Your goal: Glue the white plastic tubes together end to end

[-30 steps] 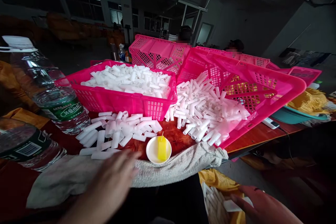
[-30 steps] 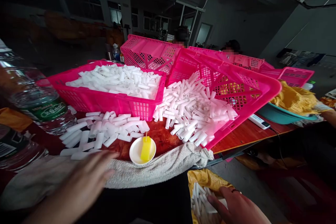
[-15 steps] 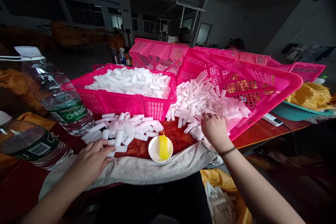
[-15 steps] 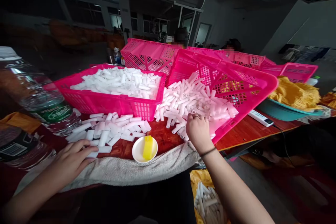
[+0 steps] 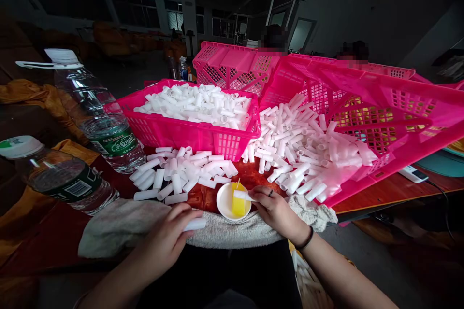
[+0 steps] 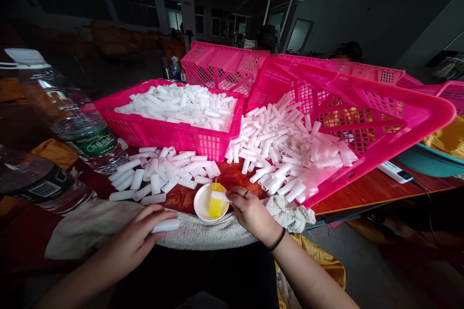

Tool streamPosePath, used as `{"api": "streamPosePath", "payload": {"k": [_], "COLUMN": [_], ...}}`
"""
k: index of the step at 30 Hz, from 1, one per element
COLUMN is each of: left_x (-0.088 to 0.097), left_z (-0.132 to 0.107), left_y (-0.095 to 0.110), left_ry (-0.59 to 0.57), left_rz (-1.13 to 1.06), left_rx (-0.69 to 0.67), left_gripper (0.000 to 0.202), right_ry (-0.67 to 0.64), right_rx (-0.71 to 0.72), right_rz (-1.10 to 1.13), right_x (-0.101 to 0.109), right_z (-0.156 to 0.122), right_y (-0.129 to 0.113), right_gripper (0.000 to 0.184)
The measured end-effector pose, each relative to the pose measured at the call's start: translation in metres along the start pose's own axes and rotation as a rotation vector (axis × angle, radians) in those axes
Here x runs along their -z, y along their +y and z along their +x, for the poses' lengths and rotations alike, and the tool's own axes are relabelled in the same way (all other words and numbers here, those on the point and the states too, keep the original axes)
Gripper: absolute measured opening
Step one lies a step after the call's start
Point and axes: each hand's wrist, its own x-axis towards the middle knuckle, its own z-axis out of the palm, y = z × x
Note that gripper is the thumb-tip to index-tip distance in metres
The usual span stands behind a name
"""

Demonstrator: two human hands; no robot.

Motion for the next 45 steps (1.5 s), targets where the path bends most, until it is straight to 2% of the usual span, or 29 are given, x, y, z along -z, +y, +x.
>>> {"api": "streamPosePath", "payload": {"k": [1,3,6,8,10,14,15,17,19,21,26,28,30,32,37,38,42,43,45], "left_x": [-0.003,-0.006,-0.012,-0.019,-0.028,-0.049,-0.052,-0.055,-0.054,-0.051,-0.048,-0.048,-0.048,-0.05,-0.051,-0.051,-0.051,-0.052,-0.053], "left_z": [0.0,0.002,0.011,0.022,0.036,0.058,0.061,0.064,0.065,0.066,0.067,0.067,0.067,0.067,0.066,0.066,0.067,0.067,0.067], "left_y": [0.002,0.007,0.015,0.02,0.023,0.021,0.02,0.019,0.019,0.02,0.02,0.02,0.019,0.018,0.016,0.016,0.016,0.015,0.015], "left_ry": [-0.035,-0.018,0.021,0.024,0.047,0.088,0.092,0.093,0.077,0.062,0.065,0.06,0.062,0.064,0.053,0.051,0.051,0.05,0.043], "left_rz": [0.092,0.287,0.414,0.312,0.165,0.02,0.006,-0.023,-0.058,-0.091,-0.109,-0.108,-0.111,-0.116,-0.114,-0.114,-0.121,-0.123,-0.129], "left_rx": [0.007,0.058,0.071,0.0,-0.065,-0.066,-0.047,-0.019,-0.004,0.01,0.022,0.031,0.036,0.032,0.042,0.046,0.027,0.027,0.038], "left_gripper": [0.038,0.043,0.04,0.034,0.031,0.072,0.08,0.087,0.085,0.082,0.08,0.079,0.079,0.079,0.083,0.083,0.081,0.081,0.081], "right_ry": [-0.018,-0.037,-0.044,-0.049,-0.047,-0.053,-0.06,-0.063,-0.071,-0.062,-0.072,-0.049,-0.011,0.013,0.005,0.016,0.048,0.044,0.017], "right_rx": [0.031,0.049,-0.094,-0.219,-0.238,0.017,0.039,-0.028,-0.155,-0.202,0.004,-0.056,-0.188,-0.24,0.001,-0.016,-0.251,-0.256,-0.132], "right_rz": [0.008,0.052,0.207,0.286,0.249,0.115,0.131,0.226,0.337,0.336,0.113,0.175,0.25,0.224,-0.018,-0.002,0.163,0.151,0.037], "right_x": [0.001,0.002,0.001,0.0,-0.001,0.001,0.001,0.0,0.0,-0.001,0.0,-0.001,-0.004,-0.005,-0.007,-0.007,-0.009,-0.008,-0.006], "right_z": [0.0,0.0,0.003,0.004,0.003,-0.001,-0.002,-0.003,-0.004,-0.006,-0.016,-0.018,-0.02,-0.021,-0.024,-0.023,-0.022,-0.023,-0.025], "right_y": [0.0,0.0,-0.004,-0.006,-0.009,-0.014,-0.014,-0.014,-0.012,-0.012,-0.02,-0.024,-0.027,-0.028,-0.03,-0.031,-0.034,-0.034,-0.034], "right_gripper": [0.028,0.024,0.017,0.019,0.021,0.02,0.018,0.017,0.018,0.017,0.017,0.017,0.016,0.013,0.017,0.016,0.014,0.015,0.015]}}
